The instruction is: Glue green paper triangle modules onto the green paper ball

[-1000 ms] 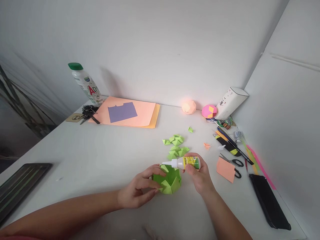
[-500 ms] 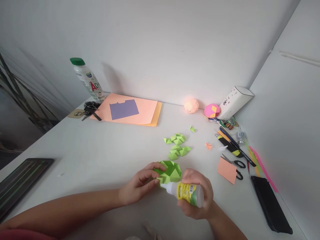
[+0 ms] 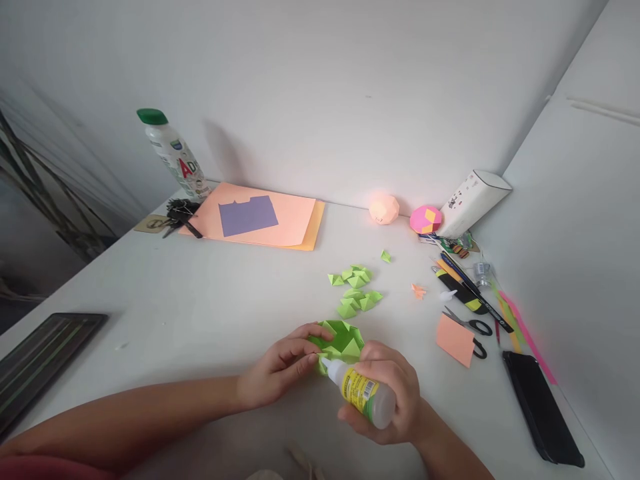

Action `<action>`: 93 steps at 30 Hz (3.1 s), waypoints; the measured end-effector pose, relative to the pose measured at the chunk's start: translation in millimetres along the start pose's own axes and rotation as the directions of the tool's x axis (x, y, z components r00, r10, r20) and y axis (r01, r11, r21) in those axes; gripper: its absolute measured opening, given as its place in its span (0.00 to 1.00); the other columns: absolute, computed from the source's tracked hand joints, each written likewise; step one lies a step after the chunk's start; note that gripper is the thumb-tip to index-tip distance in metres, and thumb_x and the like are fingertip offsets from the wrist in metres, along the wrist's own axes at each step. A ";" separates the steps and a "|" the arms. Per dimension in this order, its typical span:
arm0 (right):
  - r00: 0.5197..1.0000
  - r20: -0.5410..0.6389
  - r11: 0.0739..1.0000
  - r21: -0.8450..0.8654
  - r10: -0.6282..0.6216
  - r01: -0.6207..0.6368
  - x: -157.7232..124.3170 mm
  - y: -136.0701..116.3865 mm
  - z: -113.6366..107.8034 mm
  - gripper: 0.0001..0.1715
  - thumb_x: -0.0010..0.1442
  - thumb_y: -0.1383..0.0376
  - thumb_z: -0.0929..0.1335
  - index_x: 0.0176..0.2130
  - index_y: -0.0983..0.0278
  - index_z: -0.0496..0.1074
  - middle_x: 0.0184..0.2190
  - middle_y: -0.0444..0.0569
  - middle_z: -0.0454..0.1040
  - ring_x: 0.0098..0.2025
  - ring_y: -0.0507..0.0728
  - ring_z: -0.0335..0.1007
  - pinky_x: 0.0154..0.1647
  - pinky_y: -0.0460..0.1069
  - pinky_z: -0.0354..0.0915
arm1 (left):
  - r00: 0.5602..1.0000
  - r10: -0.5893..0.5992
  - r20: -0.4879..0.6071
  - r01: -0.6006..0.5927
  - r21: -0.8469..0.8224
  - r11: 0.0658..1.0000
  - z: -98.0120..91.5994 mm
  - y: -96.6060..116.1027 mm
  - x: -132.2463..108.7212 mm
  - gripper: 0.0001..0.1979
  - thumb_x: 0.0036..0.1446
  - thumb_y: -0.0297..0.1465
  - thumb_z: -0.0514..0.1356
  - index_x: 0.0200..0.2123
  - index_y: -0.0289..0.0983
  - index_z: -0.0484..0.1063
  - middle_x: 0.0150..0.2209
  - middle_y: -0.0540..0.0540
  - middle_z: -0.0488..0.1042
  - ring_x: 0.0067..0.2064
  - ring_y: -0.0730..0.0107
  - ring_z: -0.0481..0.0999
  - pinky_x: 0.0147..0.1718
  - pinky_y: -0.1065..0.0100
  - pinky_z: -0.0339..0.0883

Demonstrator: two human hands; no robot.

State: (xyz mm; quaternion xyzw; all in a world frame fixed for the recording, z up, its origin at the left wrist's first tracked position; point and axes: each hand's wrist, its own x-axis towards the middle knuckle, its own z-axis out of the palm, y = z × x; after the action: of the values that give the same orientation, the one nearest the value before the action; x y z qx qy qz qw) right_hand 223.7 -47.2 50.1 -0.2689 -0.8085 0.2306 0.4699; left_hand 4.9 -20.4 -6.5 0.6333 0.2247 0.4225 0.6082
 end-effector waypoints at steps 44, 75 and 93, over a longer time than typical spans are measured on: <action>0.936 -0.166 0.941 0.193 0.311 -0.279 6.6 8.3 -1.5 0.10 0.55 0.65 0.68 0.40 0.60 0.68 0.27 0.46 0.65 0.30 0.57 0.65 0.27 0.52 0.63 | 0.996 -0.085 -0.035 0.084 -0.027 0.996 0.4 -2.2 -0.4 0.12 0.63 0.35 0.53 0.33 0.36 0.72 0.49 0.41 0.66 0.52 0.61 0.68 0.53 0.57 0.61; 0.929 -0.158 0.940 0.132 0.334 -0.316 3.3 9.3 -0.7 0.13 0.52 0.67 0.69 0.40 0.60 0.68 0.29 0.47 0.67 0.32 0.58 0.65 0.30 0.52 0.65 | 0.992 -0.116 -0.040 0.113 -0.055 0.992 -0.7 -3.1 -0.6 0.13 0.63 0.36 0.53 0.33 0.36 0.73 0.49 0.41 0.66 0.52 0.60 0.67 0.54 0.57 0.60; 0.578 -0.521 0.380 -0.442 0.629 -0.812 2.7 76.9 -32.8 0.21 0.48 0.58 0.67 0.21 0.59 0.50 0.19 0.41 0.58 0.25 0.55 0.57 0.23 0.47 0.49 | 0.998 -0.065 -0.006 0.065 0.018 0.998 -2.6 -2.1 -0.7 0.11 0.63 0.34 0.52 0.32 0.36 0.70 0.48 0.41 0.67 0.52 0.61 0.67 0.53 0.56 0.60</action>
State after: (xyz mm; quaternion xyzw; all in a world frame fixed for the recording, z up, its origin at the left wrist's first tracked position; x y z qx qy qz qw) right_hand 268.4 16.2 18.5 -0.7674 -0.5604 0.0832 0.3004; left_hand 2.9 -19.0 -9.0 0.6299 0.2509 0.4022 0.6153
